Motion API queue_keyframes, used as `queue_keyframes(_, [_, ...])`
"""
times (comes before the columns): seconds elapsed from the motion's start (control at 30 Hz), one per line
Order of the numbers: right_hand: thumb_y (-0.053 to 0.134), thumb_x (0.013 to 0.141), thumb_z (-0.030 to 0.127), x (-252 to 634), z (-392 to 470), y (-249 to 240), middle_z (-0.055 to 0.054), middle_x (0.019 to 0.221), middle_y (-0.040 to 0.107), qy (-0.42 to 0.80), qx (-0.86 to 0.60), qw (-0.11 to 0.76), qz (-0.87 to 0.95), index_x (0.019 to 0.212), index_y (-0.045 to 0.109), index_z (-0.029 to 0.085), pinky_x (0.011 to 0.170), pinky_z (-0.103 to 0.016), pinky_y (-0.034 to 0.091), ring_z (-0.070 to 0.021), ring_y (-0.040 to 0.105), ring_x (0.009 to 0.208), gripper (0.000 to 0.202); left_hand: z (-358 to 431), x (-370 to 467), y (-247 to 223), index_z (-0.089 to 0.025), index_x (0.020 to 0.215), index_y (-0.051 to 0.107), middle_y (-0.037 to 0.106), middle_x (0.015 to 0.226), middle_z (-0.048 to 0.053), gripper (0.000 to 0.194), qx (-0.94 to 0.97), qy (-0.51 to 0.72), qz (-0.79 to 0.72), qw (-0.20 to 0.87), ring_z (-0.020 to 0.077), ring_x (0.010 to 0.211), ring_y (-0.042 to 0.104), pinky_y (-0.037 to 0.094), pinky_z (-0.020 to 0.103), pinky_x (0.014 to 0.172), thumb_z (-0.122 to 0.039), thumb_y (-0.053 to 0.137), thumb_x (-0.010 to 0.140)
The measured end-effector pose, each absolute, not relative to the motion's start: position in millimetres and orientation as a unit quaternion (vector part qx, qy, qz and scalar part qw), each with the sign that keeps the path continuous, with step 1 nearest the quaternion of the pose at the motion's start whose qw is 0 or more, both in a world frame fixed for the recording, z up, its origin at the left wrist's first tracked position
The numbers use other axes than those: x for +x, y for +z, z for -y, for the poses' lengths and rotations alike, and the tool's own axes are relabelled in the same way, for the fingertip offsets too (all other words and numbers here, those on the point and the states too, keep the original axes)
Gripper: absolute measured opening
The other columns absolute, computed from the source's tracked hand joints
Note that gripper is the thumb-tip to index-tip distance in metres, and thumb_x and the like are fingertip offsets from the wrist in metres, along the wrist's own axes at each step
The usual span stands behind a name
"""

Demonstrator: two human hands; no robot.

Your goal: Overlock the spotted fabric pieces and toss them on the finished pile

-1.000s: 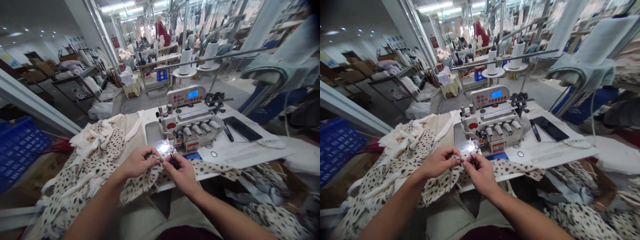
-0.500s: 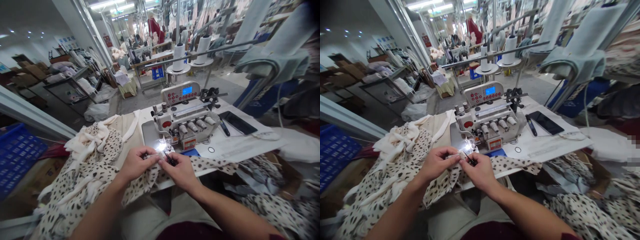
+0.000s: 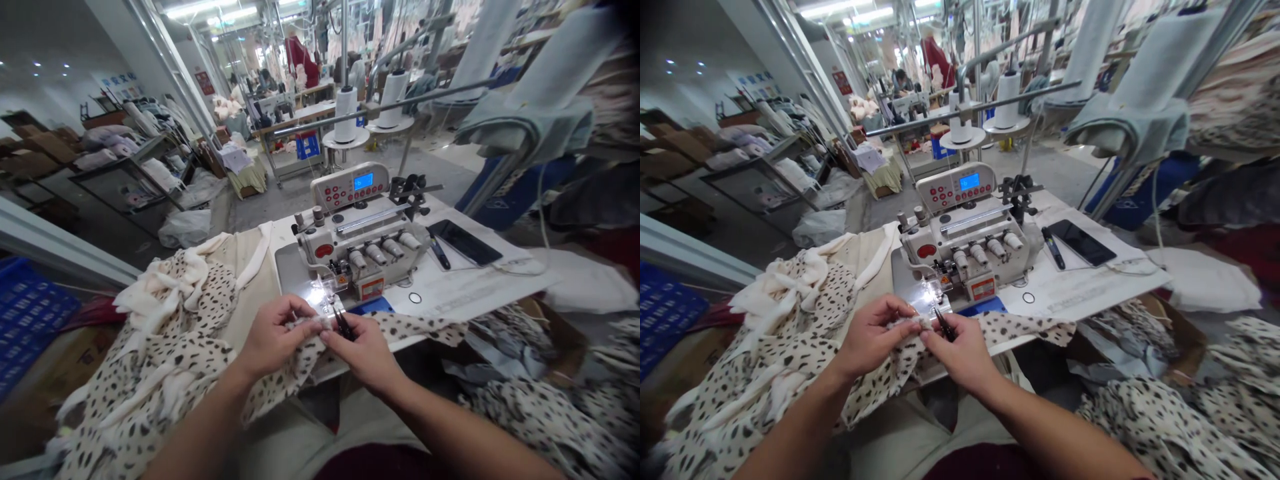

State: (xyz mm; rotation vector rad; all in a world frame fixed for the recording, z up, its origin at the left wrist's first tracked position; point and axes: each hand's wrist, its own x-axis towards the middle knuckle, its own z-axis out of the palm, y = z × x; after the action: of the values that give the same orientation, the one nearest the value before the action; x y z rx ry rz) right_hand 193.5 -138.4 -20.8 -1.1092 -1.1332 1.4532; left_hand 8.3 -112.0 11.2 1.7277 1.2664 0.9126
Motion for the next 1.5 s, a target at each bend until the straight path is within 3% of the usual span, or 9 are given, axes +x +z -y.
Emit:
queue_keyframes(0.17, [0.068, 0.08, 0.043, 196.1, 138.5, -31.2, 0.002, 0.059, 0.058, 0.531, -0.504, 0.491, 0.472, 0.066, 0.06, 0.018, 0.056, -0.024, 0.041, -0.0131, 0.049, 0.057, 0.03, 105.1, 21.6, 10.0, -0.019, 0.084, 0.069, 0.07, 0.077, -0.001, 0.01, 0.747, 0.325, -0.517, 0.26, 0.0124, 0.067, 0.06, 0.046, 0.024, 0.064, -0.028, 0.074, 0.084])
queue_keyframes(0.37, [0.069, 0.08, 0.047, 186.1, 138.0, -49.0, 0.001, 0.058, 0.056, 0.477, -0.547, 0.534, 0.434, 0.065, 0.062, 0.017, 0.054, -0.024, 0.041, -0.0126, 0.048, 0.055, 0.034, 104.4, 38.6, 4.2, -0.019, 0.085, 0.067, 0.068, 0.087, 0.005, 0.004, 0.821, 0.313, -0.474, 0.057, 0.0205, 0.088, 0.06, 0.047, 0.033, 0.079, -0.02, 0.067, 0.089])
queue_keyframes(0.53, [0.067, 0.082, 0.046, 184.7, 139.6, -55.3, 0.001, 0.06, 0.058, 0.471, -0.544, 0.547, 0.427, 0.067, 0.061, 0.018, 0.055, -0.024, 0.044, -0.0131, 0.05, 0.056, 0.032, 123.8, 45.2, -1.1, -0.017, 0.108, 0.068, 0.07, 0.099, 0.009, 0.021, 0.874, 0.271, -0.403, 0.001, 0.0209, 0.091, 0.061, 0.05, 0.036, 0.083, -0.014, 0.051, 0.096])
queue_keyframes(0.67, [0.065, 0.084, 0.045, 194.1, 142.0, -56.7, 0.0, 0.063, 0.06, 0.485, -0.534, 0.521, 0.456, 0.069, 0.061, 0.018, 0.057, -0.024, 0.045, -0.0136, 0.052, 0.058, 0.032, 137.5, 47.3, -13.8, -0.015, 0.125, 0.063, 0.068, 0.116, 0.014, 0.035, 0.869, 0.262, -0.416, -0.051, 0.0257, 0.106, 0.06, 0.051, 0.042, 0.092, -0.012, 0.057, 0.091])
queue_keyframes(0.77, [0.061, 0.088, 0.043, 213.8, 142.4, -51.4, 0.0, 0.066, 0.063, 0.451, -0.529, 0.498, 0.518, 0.076, 0.065, 0.018, 0.06, -0.025, 0.046, -0.015, 0.056, 0.061, 0.029, 141.3, 48.8, -26.3, -0.016, 0.126, 0.063, 0.067, 0.121, 0.015, 0.038, 0.859, 0.283, -0.412, -0.113, 0.0281, 0.107, 0.06, 0.051, 0.044, 0.089, -0.012, 0.064, 0.088])
queue_keyframes(0.87, [0.047, 0.098, 0.042, 239.3, 136.3, -36.0, -0.001, 0.067, 0.064, 0.397, -0.504, 0.453, 0.619, 0.084, 0.067, 0.019, 0.064, -0.026, 0.045, -0.0164, 0.059, 0.065, 0.034, 140.3, 51.1, -32.7, -0.015, 0.12, 0.066, 0.069, 0.119, 0.015, 0.035, 0.852, 0.303, -0.402, -0.142, 0.0278, 0.102, 0.06, 0.052, 0.043, 0.084, -0.009, 0.068, 0.085])
queue_keyframes(0.93, [0.037, 0.102, 0.04, 252.1, 128.8, -22.4, -0.001, 0.065, 0.063, 0.345, -0.501, 0.385, 0.694, 0.075, 0.064, 0.02, 0.063, -0.027, 0.042, -0.0165, 0.058, 0.063, 0.043, 139.2, 52.4, -33.2, -0.016, 0.116, 0.068, 0.07, 0.117, 0.014, 0.032, 0.847, 0.309, -0.406, -0.146, 0.027, 0.099, 0.06, 0.051, 0.042, 0.082, -0.008, 0.068, 0.084])
queue_keyframes(1.13, [0.038, 0.102, 0.034, 254.7, 113.8, 0.8, -0.009, 0.072, 0.071, 0.101, -0.528, 0.176, 0.825, 0.073, 0.066, 0.018, 0.059, -0.03, 0.033, -0.0205, 0.064, 0.065, 0.043, 139.4, 54.5, -32.0, -0.019, 0.11, 0.069, 0.071, 0.113, 0.012, 0.025, 0.84, 0.31, -0.421, -0.146, 0.0248, 0.097, 0.061, 0.05, 0.041, 0.079, -0.01, 0.066, 0.087])
queue_keyframes(1.5, [0.051, 0.096, 0.031, 240.9, 112.3, 0.7, -0.008, 0.063, 0.069, -0.012, -0.541, 0.104, 0.834, 0.068, 0.066, 0.02, 0.051, -0.033, 0.016, -0.0196, 0.061, 0.052, 0.033, 140.2, 54.8, -37.9, -0.019, 0.111, 0.068, 0.073, 0.115, 0.009, 0.026, 0.835, 0.315, -0.427, -0.149, 0.0251, 0.097, 0.059, 0.048, 0.042, 0.078, -0.01, 0.067, 0.087])
